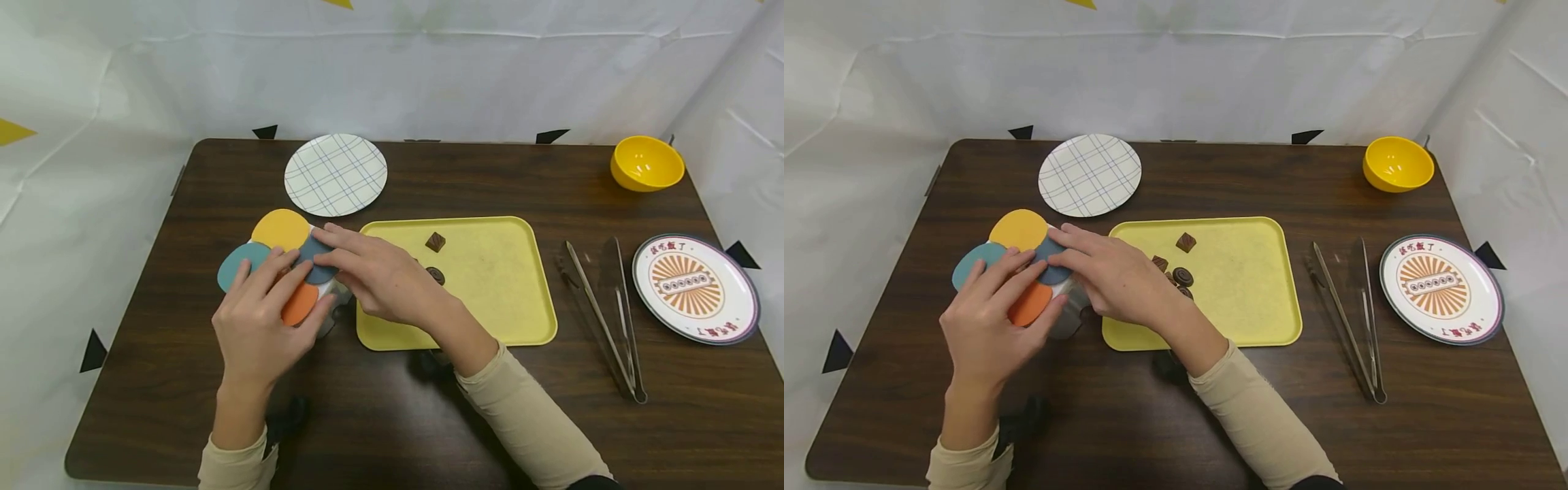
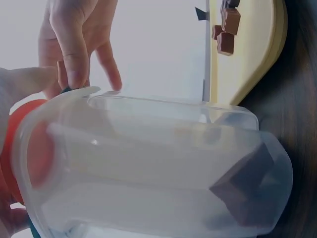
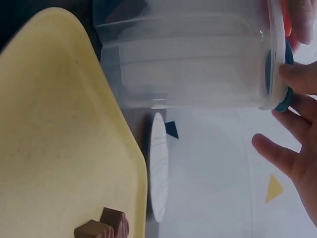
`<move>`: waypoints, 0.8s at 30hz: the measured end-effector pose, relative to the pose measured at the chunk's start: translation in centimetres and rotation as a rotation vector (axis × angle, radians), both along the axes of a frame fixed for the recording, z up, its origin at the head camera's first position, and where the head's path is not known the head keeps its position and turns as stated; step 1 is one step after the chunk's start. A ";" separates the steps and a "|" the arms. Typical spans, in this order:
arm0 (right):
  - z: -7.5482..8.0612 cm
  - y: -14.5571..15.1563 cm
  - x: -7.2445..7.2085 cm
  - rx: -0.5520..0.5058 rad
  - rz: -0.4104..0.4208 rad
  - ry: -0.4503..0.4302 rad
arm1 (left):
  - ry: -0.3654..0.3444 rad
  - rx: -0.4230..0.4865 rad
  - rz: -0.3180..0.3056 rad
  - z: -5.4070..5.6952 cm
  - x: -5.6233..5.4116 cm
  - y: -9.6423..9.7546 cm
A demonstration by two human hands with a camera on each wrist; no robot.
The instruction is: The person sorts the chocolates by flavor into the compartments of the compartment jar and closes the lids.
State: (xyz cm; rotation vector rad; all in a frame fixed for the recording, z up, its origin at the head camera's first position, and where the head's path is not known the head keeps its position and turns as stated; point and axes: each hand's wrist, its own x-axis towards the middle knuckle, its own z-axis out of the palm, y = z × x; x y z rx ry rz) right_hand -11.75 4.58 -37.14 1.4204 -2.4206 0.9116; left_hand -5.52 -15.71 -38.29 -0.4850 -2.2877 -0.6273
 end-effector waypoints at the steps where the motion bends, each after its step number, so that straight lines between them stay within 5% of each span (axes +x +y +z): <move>1: 0.0 0.0 0.0 0.006 0.008 -0.005 | -0.007 0.001 -0.003 0.0 0.0 0.0; 24: 0.7 0.3 0.6 0.085 0.057 0.027 | 0.097 0.116 -0.248 -1.2 -1.9 -2.2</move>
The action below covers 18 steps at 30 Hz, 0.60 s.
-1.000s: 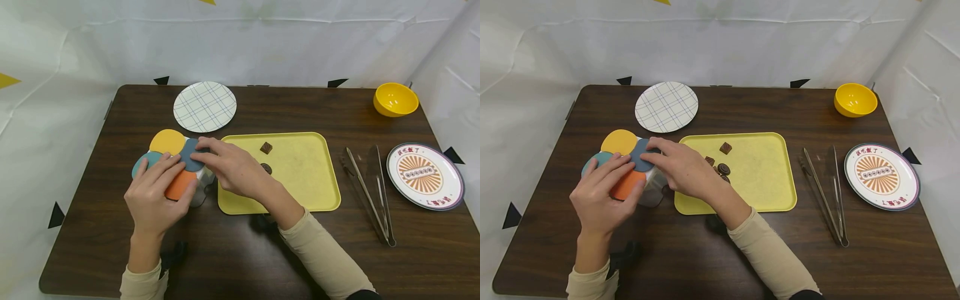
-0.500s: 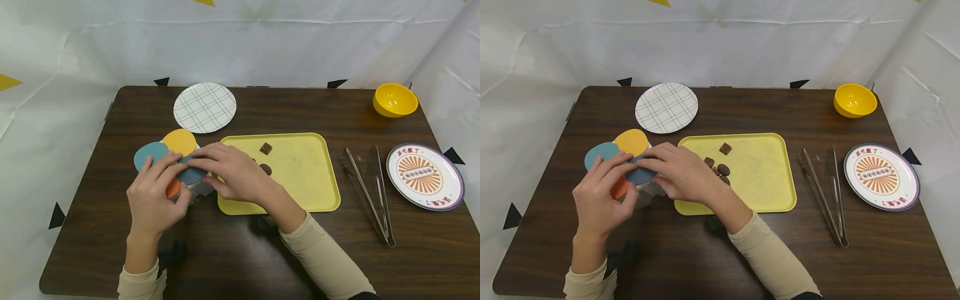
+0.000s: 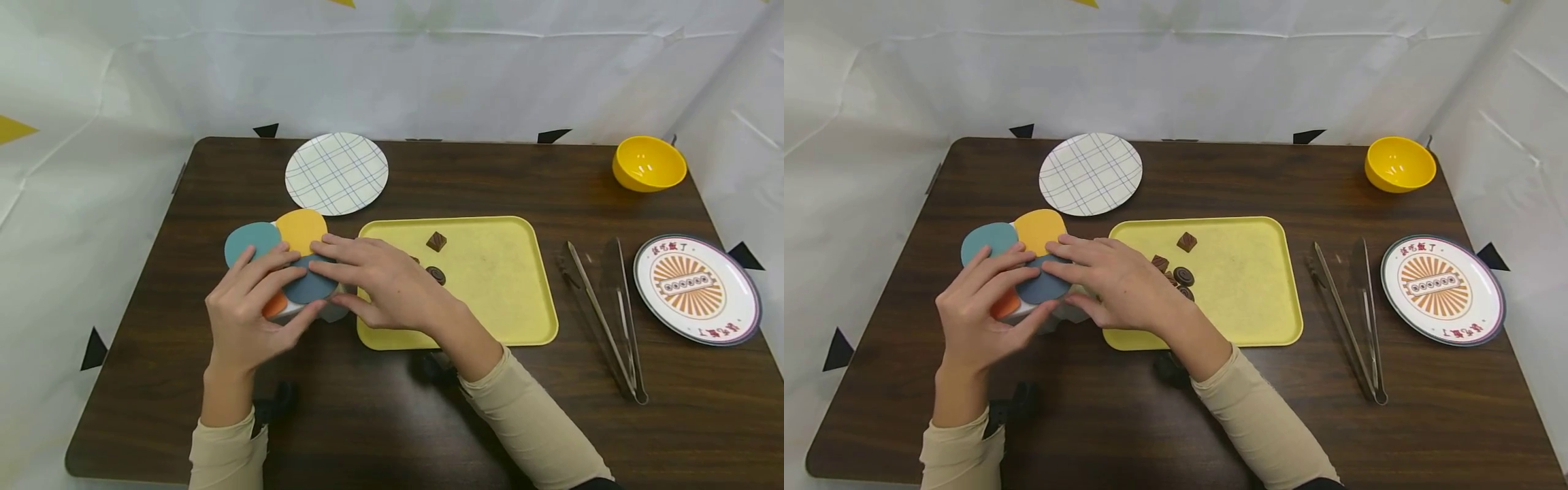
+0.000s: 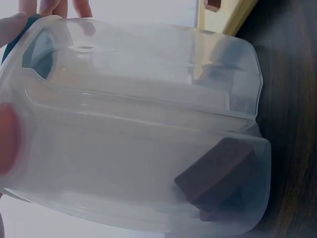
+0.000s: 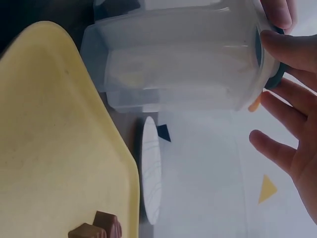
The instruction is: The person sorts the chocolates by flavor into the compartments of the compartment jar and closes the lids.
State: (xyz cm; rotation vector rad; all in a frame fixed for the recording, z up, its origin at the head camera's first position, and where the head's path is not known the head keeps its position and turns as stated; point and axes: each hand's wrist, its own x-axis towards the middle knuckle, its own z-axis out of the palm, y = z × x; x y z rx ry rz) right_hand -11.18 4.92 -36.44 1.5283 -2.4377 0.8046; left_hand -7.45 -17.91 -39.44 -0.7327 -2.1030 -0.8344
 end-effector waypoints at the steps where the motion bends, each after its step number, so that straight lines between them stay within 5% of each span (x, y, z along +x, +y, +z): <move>1: 0.0 0.0 0.0 0.004 -0.002 0.003 | 0.003 0.007 -0.007 0.0 0.0 -0.1; 18: 0.5 0.0 0.4 0.078 -0.060 0.133 | -0.058 -0.051 -0.073 0.4 -0.2 -0.8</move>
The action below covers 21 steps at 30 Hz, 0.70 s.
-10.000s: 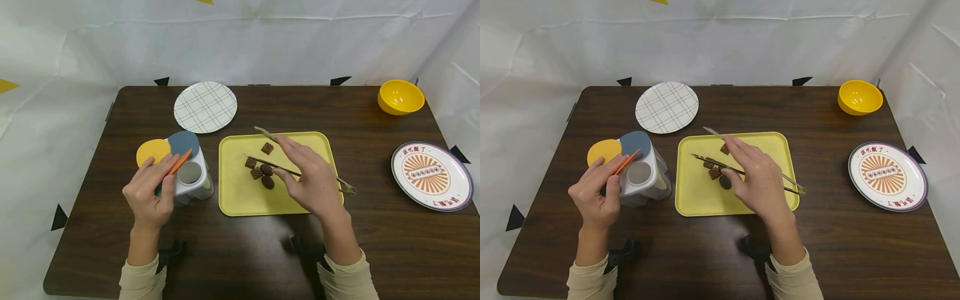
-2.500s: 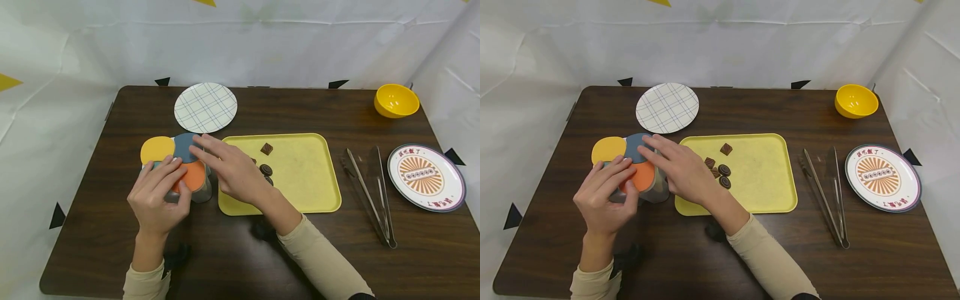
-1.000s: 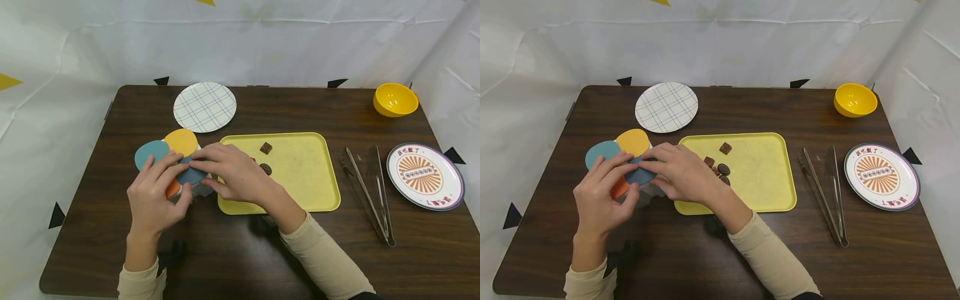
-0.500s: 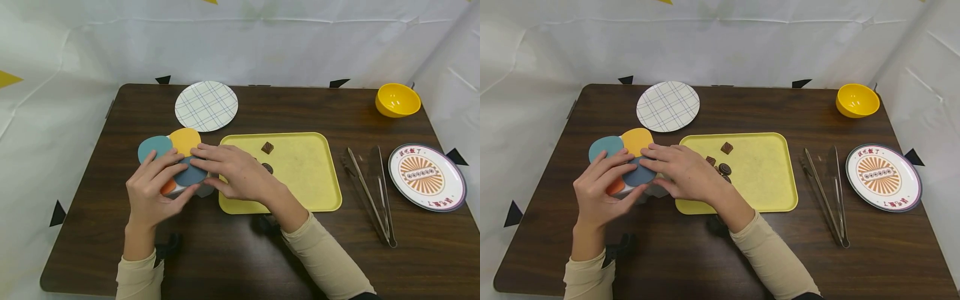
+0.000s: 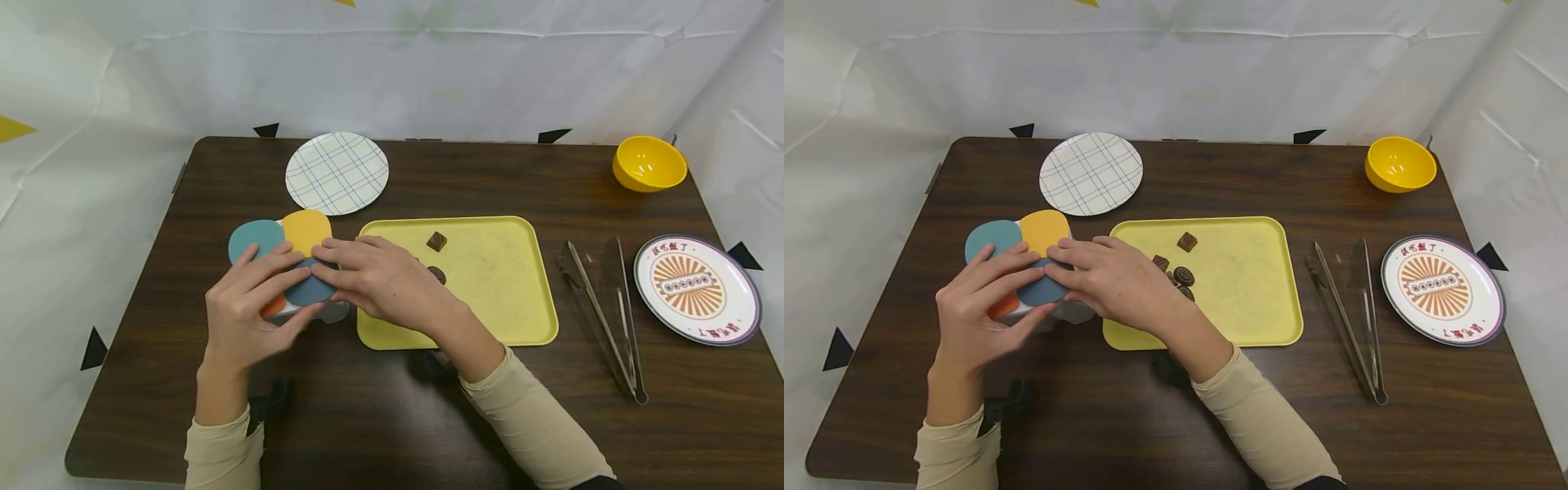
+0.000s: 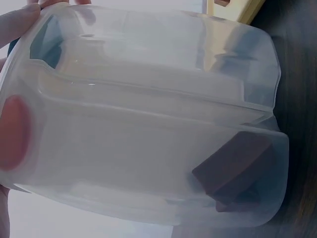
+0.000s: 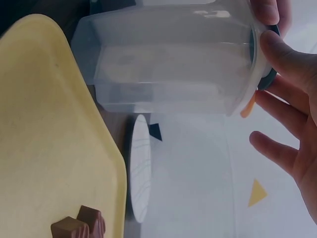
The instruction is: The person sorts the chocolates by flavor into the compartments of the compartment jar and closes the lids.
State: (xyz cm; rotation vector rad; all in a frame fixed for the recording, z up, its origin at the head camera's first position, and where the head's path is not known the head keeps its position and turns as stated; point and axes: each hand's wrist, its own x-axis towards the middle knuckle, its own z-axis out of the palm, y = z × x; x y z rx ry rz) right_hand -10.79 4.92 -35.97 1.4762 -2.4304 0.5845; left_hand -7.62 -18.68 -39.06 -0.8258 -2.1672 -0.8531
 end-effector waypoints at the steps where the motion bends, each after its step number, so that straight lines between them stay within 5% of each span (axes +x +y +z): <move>1: 0.0 0.0 0.0 0.002 -0.001 0.001 | -0.003 -0.005 -0.002 0.0 0.0 0.0; 21: 0.0 -0.1 -0.2 0.057 0.011 0.049 | 0.036 0.039 -0.021 -0.3 -0.1 0.2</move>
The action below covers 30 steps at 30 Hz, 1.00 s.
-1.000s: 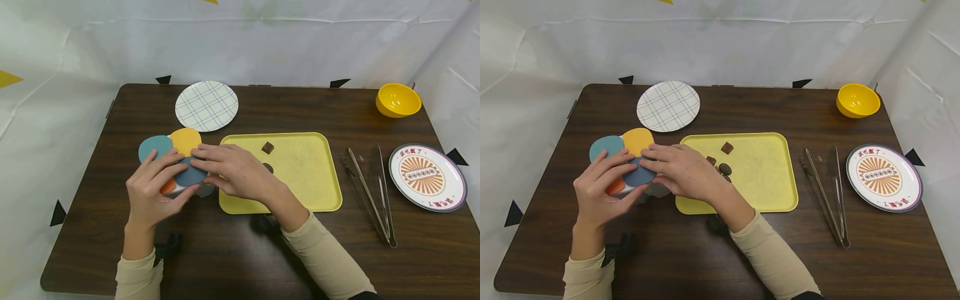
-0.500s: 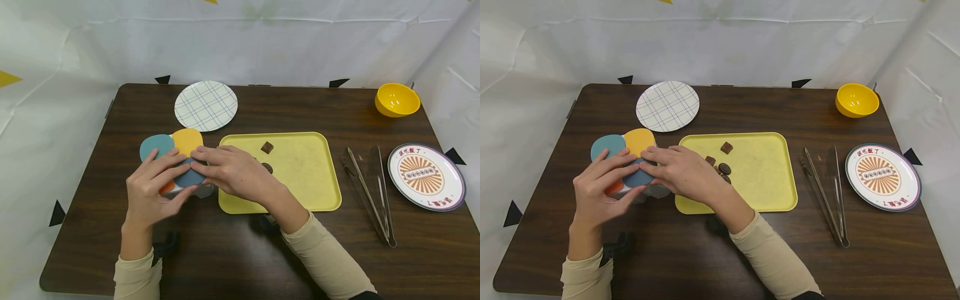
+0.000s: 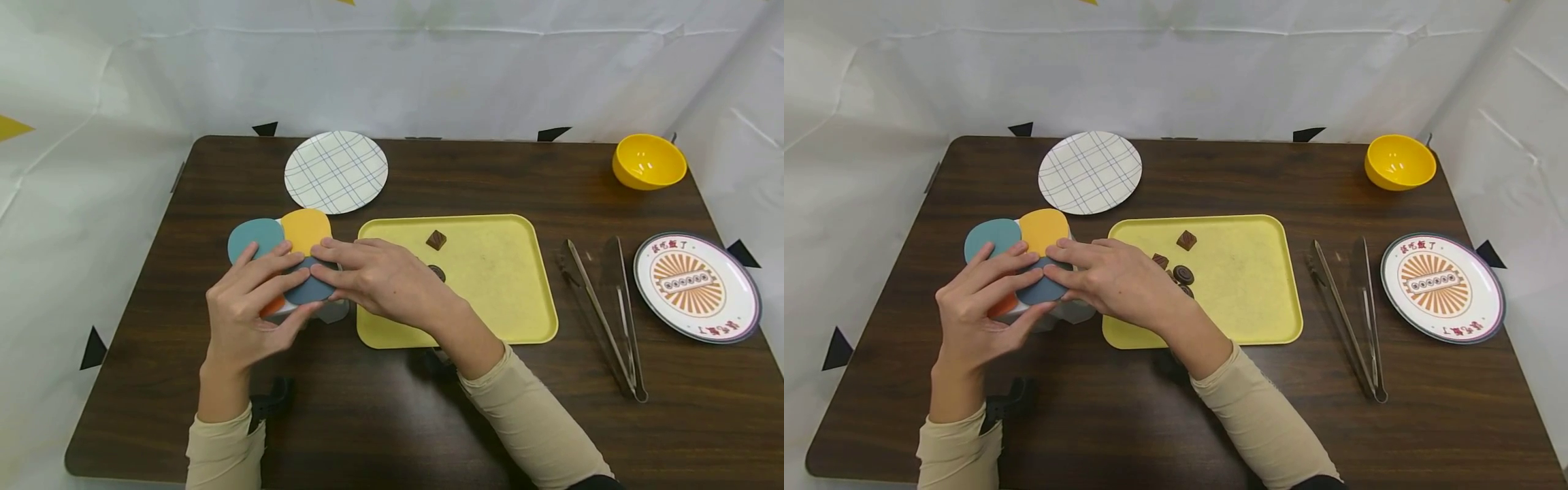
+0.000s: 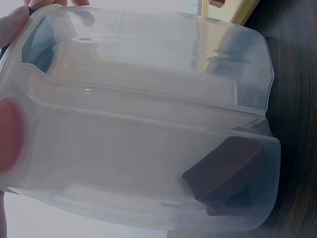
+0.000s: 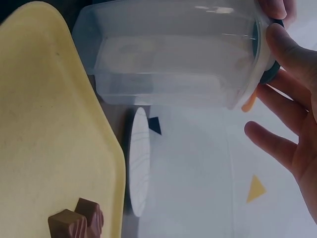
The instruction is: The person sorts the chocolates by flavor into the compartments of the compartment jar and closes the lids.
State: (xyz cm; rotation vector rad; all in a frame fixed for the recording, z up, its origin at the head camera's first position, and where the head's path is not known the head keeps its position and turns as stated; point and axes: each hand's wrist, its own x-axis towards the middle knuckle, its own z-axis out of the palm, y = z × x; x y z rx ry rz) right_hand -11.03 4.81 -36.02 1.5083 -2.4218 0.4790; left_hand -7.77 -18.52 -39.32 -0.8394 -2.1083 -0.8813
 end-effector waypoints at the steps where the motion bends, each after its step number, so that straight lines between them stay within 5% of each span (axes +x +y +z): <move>1: 0.0 0.0 0.0 0.011 0.001 0.009 | 0.002 0.001 -0.002 0.0 0.0 0.0; 14: 0.1 0.1 -0.1 0.045 0.009 0.051 | 0.040 0.020 -0.003 -0.1 -0.2 0.1; 30: 0.3 0.2 0.1 -0.031 0.003 -0.042 | 0.017 0.074 0.000 0.1 -0.2 0.3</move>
